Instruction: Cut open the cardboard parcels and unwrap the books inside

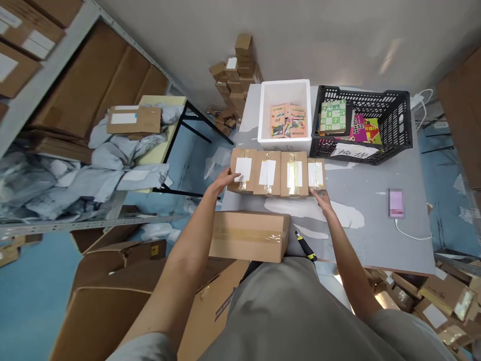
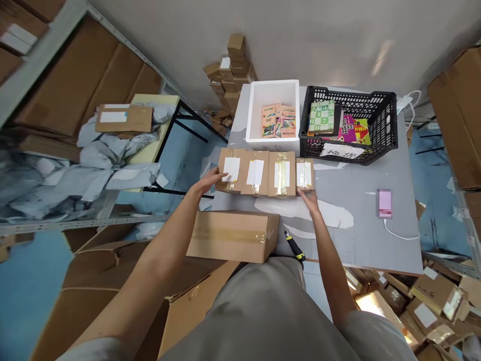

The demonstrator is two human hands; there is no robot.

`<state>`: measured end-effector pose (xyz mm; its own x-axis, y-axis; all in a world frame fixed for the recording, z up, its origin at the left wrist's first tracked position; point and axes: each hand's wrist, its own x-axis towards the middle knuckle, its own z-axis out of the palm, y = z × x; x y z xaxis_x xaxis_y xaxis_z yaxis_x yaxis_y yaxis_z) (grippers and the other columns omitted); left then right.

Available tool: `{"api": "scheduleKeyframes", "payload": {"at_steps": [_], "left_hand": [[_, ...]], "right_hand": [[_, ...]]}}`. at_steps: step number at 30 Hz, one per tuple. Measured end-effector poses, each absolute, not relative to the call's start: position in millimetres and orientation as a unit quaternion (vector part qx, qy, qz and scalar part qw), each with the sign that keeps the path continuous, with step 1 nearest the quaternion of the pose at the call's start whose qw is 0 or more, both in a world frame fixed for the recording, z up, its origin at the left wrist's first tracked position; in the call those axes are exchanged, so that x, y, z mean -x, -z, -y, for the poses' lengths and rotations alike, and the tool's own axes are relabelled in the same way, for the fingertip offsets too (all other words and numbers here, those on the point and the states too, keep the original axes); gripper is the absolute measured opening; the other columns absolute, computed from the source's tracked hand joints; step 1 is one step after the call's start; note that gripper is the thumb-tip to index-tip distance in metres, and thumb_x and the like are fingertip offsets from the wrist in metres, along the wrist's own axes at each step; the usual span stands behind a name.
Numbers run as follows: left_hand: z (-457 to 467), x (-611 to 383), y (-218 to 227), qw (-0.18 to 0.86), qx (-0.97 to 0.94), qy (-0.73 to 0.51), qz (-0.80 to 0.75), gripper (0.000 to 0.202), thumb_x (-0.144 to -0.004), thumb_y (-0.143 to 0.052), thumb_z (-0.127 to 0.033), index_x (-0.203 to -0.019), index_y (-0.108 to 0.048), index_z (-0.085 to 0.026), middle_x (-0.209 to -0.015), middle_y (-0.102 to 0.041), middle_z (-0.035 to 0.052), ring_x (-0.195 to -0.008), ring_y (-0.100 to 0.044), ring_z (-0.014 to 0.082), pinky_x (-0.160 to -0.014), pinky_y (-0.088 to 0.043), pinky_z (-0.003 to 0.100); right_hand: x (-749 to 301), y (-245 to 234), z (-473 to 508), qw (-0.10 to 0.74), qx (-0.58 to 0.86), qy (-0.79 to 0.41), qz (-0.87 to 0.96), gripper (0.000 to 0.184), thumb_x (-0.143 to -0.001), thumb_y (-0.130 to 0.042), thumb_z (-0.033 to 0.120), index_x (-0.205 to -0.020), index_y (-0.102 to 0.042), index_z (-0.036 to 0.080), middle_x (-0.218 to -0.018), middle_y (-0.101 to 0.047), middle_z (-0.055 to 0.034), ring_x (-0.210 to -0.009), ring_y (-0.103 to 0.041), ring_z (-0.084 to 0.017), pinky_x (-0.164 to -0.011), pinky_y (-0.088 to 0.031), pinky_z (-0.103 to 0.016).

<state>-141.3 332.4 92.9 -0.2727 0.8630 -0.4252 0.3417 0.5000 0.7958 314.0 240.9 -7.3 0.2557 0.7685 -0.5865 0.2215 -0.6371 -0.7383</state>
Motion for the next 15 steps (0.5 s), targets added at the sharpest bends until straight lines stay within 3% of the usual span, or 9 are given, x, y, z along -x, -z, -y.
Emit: {"api": "scheduleKeyframes", "payload": {"at_steps": [3,5,8,12,15], "left_hand": [[-304,157,-99,0.431,-0.404,-0.301,-0.749,0.049,-0.078,-0.089,-0.043,-0.116,-0.077,-0.017,-0.135,-0.081,0.0170,-0.140,-0.070,0.0348,-0.126,-0.052,0.046],[-273,170,-102,0.400,-0.425,-0.309,-0.751,0.054,-0.083,-0.086,-0.047,-0.127,-0.078,-0.017,-0.149,-0.076,0.0186,-0.151,-0.064,0.0355,-0.132,-0.047,0.047],[-217,187,-105,0.342,-0.470,-0.293,-0.759,0.065,-0.090,-0.082,-0.058,-0.139,-0.076,-0.017,-0.160,-0.070,0.0191,-0.155,-0.061,0.0370,-0.135,-0.041,0.053],[-159,196,-101,0.318,-0.474,-0.288,-0.769,0.082,-0.093,-0.077,-0.070,-0.153,-0.068,-0.016,-0.167,-0.063,0.0223,-0.155,-0.061,0.0391,-0.134,-0.043,0.057],[-135,198,-91,0.355,-0.473,-0.322,-0.739,0.085,-0.094,-0.078,-0.070,-0.159,-0.064,-0.017,-0.167,-0.062,0.0220,-0.158,-0.059,0.0371,-0.137,-0.041,0.054]], "right_hand": [[-302,19,-173,0.177,0.774,-0.497,0.351,0.099,-0.070,-0.099,0.049,-0.149,-0.060,0.005,-0.156,-0.065,-0.0351,-0.150,-0.061,-0.048,-0.128,-0.048,-0.060],[-289,25,-123,0.060,0.769,-0.456,0.444,0.072,-0.078,-0.093,0.044,-0.136,-0.066,0.010,-0.145,-0.071,-0.0305,-0.144,-0.065,-0.047,-0.124,-0.053,-0.056],[-265,28,-67,-0.036,0.747,-0.417,0.516,0.050,-0.086,-0.087,0.035,-0.126,-0.065,0.015,-0.141,-0.069,-0.0272,-0.140,-0.066,-0.046,-0.114,-0.057,-0.050],[-244,23,-44,-0.019,0.755,-0.411,0.510,0.026,-0.096,-0.072,0.025,-0.120,-0.062,0.021,-0.138,-0.068,-0.0192,-0.134,-0.067,-0.037,-0.105,-0.055,-0.041],[-244,18,-47,0.019,0.778,-0.407,0.478,0.021,-0.096,-0.068,0.027,-0.116,-0.064,0.022,-0.130,-0.072,-0.0145,-0.121,-0.070,-0.031,-0.101,-0.055,-0.038]]}}
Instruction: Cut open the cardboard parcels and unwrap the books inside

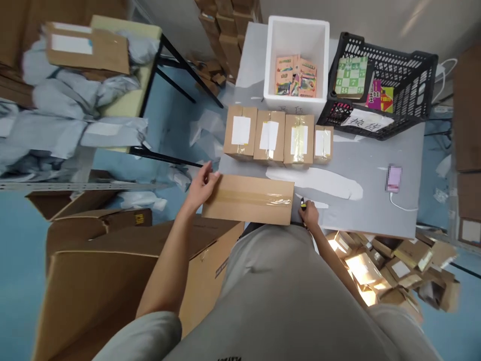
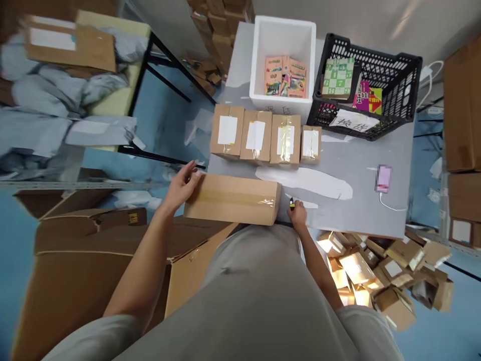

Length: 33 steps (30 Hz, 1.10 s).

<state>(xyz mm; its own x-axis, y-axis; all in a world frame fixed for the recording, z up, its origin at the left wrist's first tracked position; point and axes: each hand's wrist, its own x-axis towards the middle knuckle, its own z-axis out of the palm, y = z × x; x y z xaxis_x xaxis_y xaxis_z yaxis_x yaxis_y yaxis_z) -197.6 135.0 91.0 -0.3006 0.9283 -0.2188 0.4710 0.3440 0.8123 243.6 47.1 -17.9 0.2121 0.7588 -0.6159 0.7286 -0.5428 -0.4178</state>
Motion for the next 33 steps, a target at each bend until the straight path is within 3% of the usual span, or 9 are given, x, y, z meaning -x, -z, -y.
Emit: {"api": "scheduleKeyframes", "payload": {"at_steps": [5,9,11,13,18,21,24,28,33], "left_hand": [[-108,201,-75,0.394,-0.488,-0.366,-0.687,0.088,-0.091,-0.086,-0.063,-0.165,-0.059,-0.023,-0.171,-0.059,0.0162,-0.161,-0.055,0.0365,-0.142,-0.033,0.055],[-83,208,-74,0.463,-0.491,-0.389,-0.627,0.102,-0.090,-0.085,-0.071,-0.173,-0.050,-0.023,-0.180,-0.048,0.0158,-0.167,-0.047,0.0376,-0.142,-0.034,0.053],[-72,213,-75,0.491,-0.502,-0.392,-0.594,0.104,-0.091,-0.083,-0.076,-0.173,-0.050,-0.023,-0.182,-0.045,0.0164,-0.168,-0.045,0.0390,-0.140,-0.037,0.054],[-64,219,-74,0.505,-0.514,-0.392,-0.572,0.099,-0.092,-0.080,-0.079,-0.170,-0.055,-0.024,-0.182,-0.045,0.0160,-0.170,-0.042,0.0399,-0.138,-0.040,0.055],[-57,229,-65,0.538,-0.519,-0.401,-0.529,0.088,-0.094,-0.076,-0.081,-0.162,-0.064,-0.026,-0.181,-0.046,0.0152,-0.171,-0.039,0.0406,-0.136,-0.043,0.055],[-57,232,-60,0.555,-0.525,-0.409,-0.499,0.092,-0.091,-0.080,-0.080,-0.163,-0.063,-0.025,-0.182,-0.044,0.0153,-0.173,-0.035,0.0419,-0.136,-0.043,0.057],[-57,231,-56,0.569,-0.524,-0.422,-0.474,0.094,-0.088,-0.085,-0.078,-0.163,-0.063,-0.025,-0.183,-0.041,0.0152,-0.174,-0.033,0.0428,-0.138,-0.041,0.057],[-53,227,-52,0.578,-0.503,-0.431,-0.477,0.092,-0.086,-0.090,-0.073,-0.161,-0.064,-0.027,-0.184,-0.039,0.0138,-0.174,-0.032,0.0439,-0.139,-0.037,0.058],[-45,222,-48,0.568,-0.506,-0.446,-0.472,0.089,-0.088,-0.088,-0.074,-0.161,-0.065,-0.028,-0.185,-0.039,0.0122,-0.173,-0.033,0.0450,-0.140,-0.034,0.061]], "right_hand": [[-262,-11,-50,0.124,0.803,-0.400,0.424,0.034,-0.094,-0.062,0.047,-0.113,-0.071,0.020,-0.105,-0.081,-0.0085,-0.098,-0.074,-0.025,-0.088,-0.061,-0.034],[-271,-62,-51,0.205,0.800,-0.400,0.398,0.050,-0.100,-0.044,0.061,-0.105,-0.071,0.020,-0.093,-0.081,-0.0085,-0.085,-0.076,-0.023,-0.078,-0.062,-0.033],[-269,-94,-55,0.296,0.766,-0.431,0.374,0.051,-0.099,-0.053,0.070,-0.102,-0.068,0.022,-0.093,-0.081,-0.0077,-0.075,-0.075,-0.020,-0.070,-0.061,-0.032],[-259,-128,-61,0.324,0.733,-0.443,0.402,0.051,-0.096,-0.064,0.075,-0.103,-0.066,0.025,-0.097,-0.082,-0.0051,-0.068,-0.074,-0.017,-0.065,-0.060,-0.030],[-188,-196,-84,0.245,0.666,-0.412,0.572,0.056,-0.100,-0.069,0.079,-0.116,-0.072,0.026,-0.090,-0.079,-0.0021,-0.068,-0.072,-0.018,-0.067,-0.063,-0.033],[-126,-215,-95,0.142,0.617,-0.350,0.691,0.061,-0.109,-0.055,0.078,-0.127,-0.078,0.025,-0.106,-0.083,-0.0077,-0.092,-0.080,-0.025,-0.083,-0.066,-0.037],[-69,-217,-102,0.042,0.537,-0.285,0.793,0.059,-0.118,-0.042,0.068,-0.135,-0.079,0.024,-0.123,-0.084,-0.0094,-0.110,-0.081,-0.028,-0.096,-0.062,-0.037],[-17,-206,-105,-0.065,0.452,-0.200,0.867,0.053,-0.125,-0.032,0.051,-0.144,-0.073,0.025,-0.124,-0.083,-0.0076,-0.106,-0.079,-0.024,-0.086,-0.056,-0.030],[5,-195,-103,-0.141,0.378,-0.115,0.908,0.041,-0.124,-0.037,0.033,-0.151,-0.067,0.025,-0.124,-0.081,-0.0085,-0.101,-0.074,-0.022,-0.083,-0.051,-0.028]]}}
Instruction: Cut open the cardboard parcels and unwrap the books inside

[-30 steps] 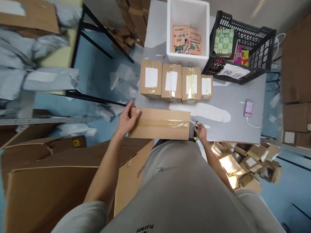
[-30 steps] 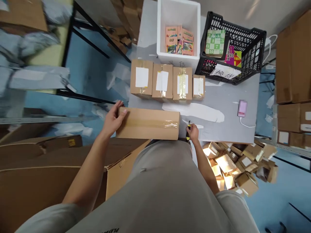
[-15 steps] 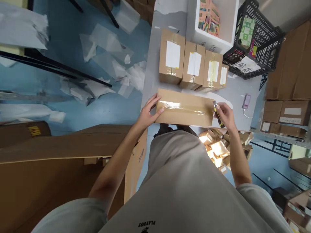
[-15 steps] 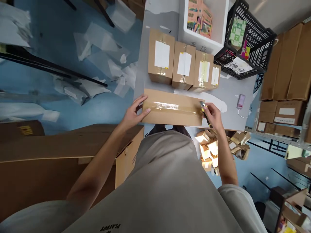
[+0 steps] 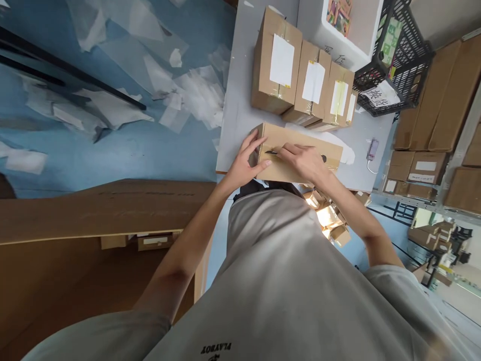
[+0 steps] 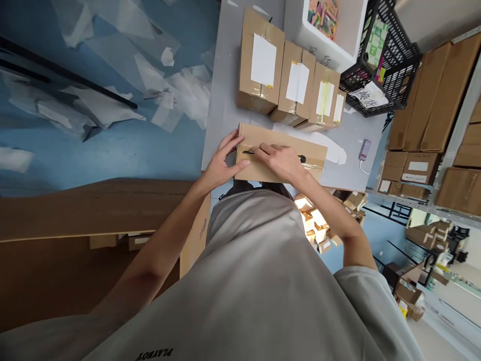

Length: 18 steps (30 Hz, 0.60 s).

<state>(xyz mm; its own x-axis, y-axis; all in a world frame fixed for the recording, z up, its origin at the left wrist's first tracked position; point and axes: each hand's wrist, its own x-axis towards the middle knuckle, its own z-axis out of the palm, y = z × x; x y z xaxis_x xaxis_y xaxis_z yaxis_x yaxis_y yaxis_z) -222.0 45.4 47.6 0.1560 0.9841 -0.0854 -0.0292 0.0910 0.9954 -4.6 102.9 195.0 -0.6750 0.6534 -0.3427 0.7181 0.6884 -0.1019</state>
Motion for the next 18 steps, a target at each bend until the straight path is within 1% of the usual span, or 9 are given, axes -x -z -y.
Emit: {"api": "scheduleKeyframes", "payload": {"at_steps": [4,8,13,18], "left_hand": [[-39,221,-45,0.549,-0.533,-0.458,-0.453,0.090,-0.093,-0.078,-0.082,-0.164,-0.061,-0.029,-0.186,-0.037,0.0129,-0.174,-0.033,0.0434,-0.140,-0.034,0.061],[-33,220,-41,0.528,-0.553,-0.459,-0.452,0.088,-0.097,-0.070,-0.084,-0.166,-0.059,-0.031,-0.186,-0.037,0.0144,-0.173,-0.037,0.0410,-0.142,-0.031,0.061],[-30,218,-36,0.516,-0.561,-0.456,-0.459,0.088,-0.098,-0.068,-0.085,-0.167,-0.058,-0.032,-0.185,-0.038,0.0147,-0.172,-0.038,0.0403,-0.141,-0.033,0.061],[-31,216,-33,0.501,-0.569,-0.463,-0.459,0.085,-0.100,-0.068,-0.082,-0.167,-0.058,-0.032,-0.185,-0.039,0.0149,-0.171,-0.040,0.0396,-0.141,-0.034,0.060]], "right_hand": [[6,-198,-96,0.180,-0.352,0.085,-0.915,0.044,-0.123,-0.036,0.024,-0.159,-0.061,0.022,-0.129,-0.080,-0.0102,-0.101,-0.072,-0.023,-0.086,-0.051,-0.031],[10,-205,-90,0.198,-0.347,0.085,-0.913,0.047,-0.121,-0.035,0.018,-0.163,-0.057,0.020,-0.134,-0.079,-0.0133,-0.104,-0.071,-0.024,-0.089,-0.051,-0.033],[16,-207,-86,0.224,-0.349,0.087,-0.906,0.047,-0.120,-0.035,0.017,-0.163,-0.056,0.019,-0.135,-0.079,-0.0144,-0.105,-0.070,-0.024,-0.087,-0.050,-0.034],[25,-209,-77,0.235,-0.375,0.080,-0.893,0.048,-0.119,-0.036,0.016,-0.163,-0.054,0.017,-0.136,-0.078,-0.0153,-0.107,-0.069,-0.025,-0.086,-0.051,-0.033]]}}
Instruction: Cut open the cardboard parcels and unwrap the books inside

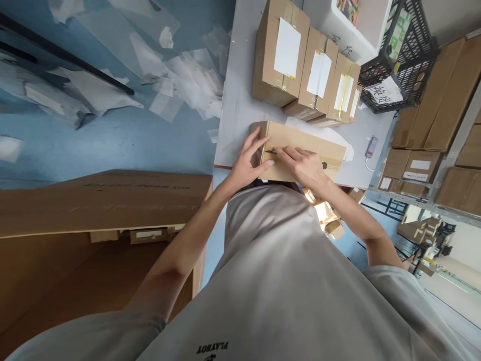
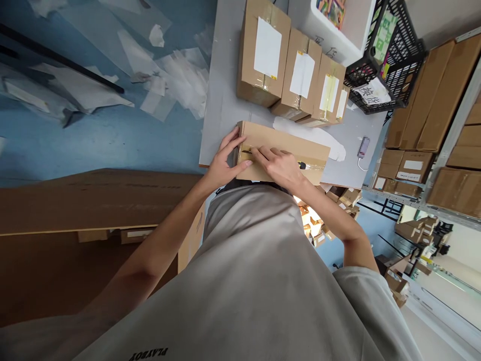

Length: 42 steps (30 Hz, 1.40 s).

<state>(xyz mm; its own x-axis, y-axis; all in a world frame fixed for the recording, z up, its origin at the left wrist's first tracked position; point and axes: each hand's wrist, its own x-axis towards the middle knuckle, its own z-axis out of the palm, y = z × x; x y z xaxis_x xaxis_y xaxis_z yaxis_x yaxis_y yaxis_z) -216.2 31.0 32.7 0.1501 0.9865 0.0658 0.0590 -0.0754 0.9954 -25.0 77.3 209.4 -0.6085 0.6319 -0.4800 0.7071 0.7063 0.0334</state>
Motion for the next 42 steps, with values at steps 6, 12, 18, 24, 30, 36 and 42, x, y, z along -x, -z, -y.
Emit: {"api": "scheduleKeyframes", "payload": {"at_steps": [6,12,18,24,30,36,42], "left_hand": [[-32,216,-34,0.501,-0.569,-0.458,-0.463,0.084,-0.100,-0.069,-0.081,-0.167,-0.058,-0.031,-0.185,-0.039,0.0149,-0.171,-0.040,0.0395,-0.141,-0.035,0.060],[-31,217,-35,0.506,-0.569,-0.452,-0.465,0.083,-0.100,-0.069,-0.081,-0.167,-0.058,-0.032,-0.186,-0.038,0.0145,-0.172,-0.039,0.0394,-0.141,-0.034,0.062],[-28,219,-35,0.495,-0.580,-0.449,-0.466,0.080,-0.102,-0.068,-0.078,-0.167,-0.058,-0.032,-0.185,-0.039,0.0149,-0.173,-0.038,0.0388,-0.140,-0.036,0.061],[-26,221,-37,0.490,-0.585,-0.457,-0.458,0.078,-0.105,-0.065,-0.077,-0.169,-0.056,-0.034,-0.185,-0.038,0.0148,-0.173,-0.037,0.0392,-0.140,-0.036,0.062],[-27,221,-34,0.489,-0.585,-0.453,-0.461,0.082,-0.103,-0.065,-0.080,-0.169,-0.055,-0.032,-0.185,-0.039,0.0161,-0.171,-0.040,0.0396,-0.140,-0.035,0.064],[-30,222,-37,0.495,-0.577,-0.451,-0.466,0.087,-0.100,-0.065,-0.084,-0.167,-0.057,-0.030,-0.183,-0.041,0.0179,-0.172,-0.040,0.0395,-0.140,-0.033,0.063],[-34,216,-46,0.491,-0.562,-0.451,-0.489,0.079,-0.104,-0.066,-0.075,-0.166,-0.057,-0.028,-0.183,-0.042,0.0172,-0.173,-0.038,0.0364,-0.140,-0.037,0.055]], "right_hand": [[35,-220,-74,0.263,-0.380,0.075,-0.883,0.050,-0.118,-0.038,0.014,-0.166,-0.051,0.018,-0.142,-0.076,-0.0155,-0.111,-0.067,-0.025,-0.086,-0.050,-0.033],[45,-232,-79,0.302,-0.351,0.075,-0.883,0.051,-0.117,-0.033,0.011,-0.165,-0.050,0.013,-0.135,-0.076,-0.0178,-0.109,-0.066,-0.027,-0.082,-0.048,-0.036],[63,-245,-76,0.344,-0.324,0.066,-0.879,0.053,-0.114,-0.027,0.007,-0.159,-0.055,0.008,-0.127,-0.074,-0.0212,-0.103,-0.065,-0.028,-0.078,-0.046,-0.038],[63,-247,-74,0.354,-0.310,0.062,-0.880,0.056,-0.112,-0.027,0.004,-0.159,-0.056,0.006,-0.125,-0.074,-0.0225,-0.098,-0.065,-0.028,-0.074,-0.045,-0.038],[45,-249,-71,0.359,-0.316,0.056,-0.876,0.060,-0.111,-0.027,0.002,-0.167,-0.049,0.003,-0.127,-0.074,-0.0236,-0.097,-0.064,-0.028,-0.074,-0.043,-0.038],[18,-253,-72,0.366,-0.331,0.065,-0.868,0.058,-0.111,-0.032,0.004,-0.166,-0.052,0.005,-0.123,-0.074,-0.0228,-0.096,-0.063,-0.028,-0.076,-0.042,-0.039],[7,-249,-81,0.350,-0.352,0.081,-0.865,0.053,-0.110,-0.034,0.005,-0.160,-0.053,0.007,-0.115,-0.074,-0.0218,-0.098,-0.067,-0.029,-0.076,-0.043,-0.038]]}}
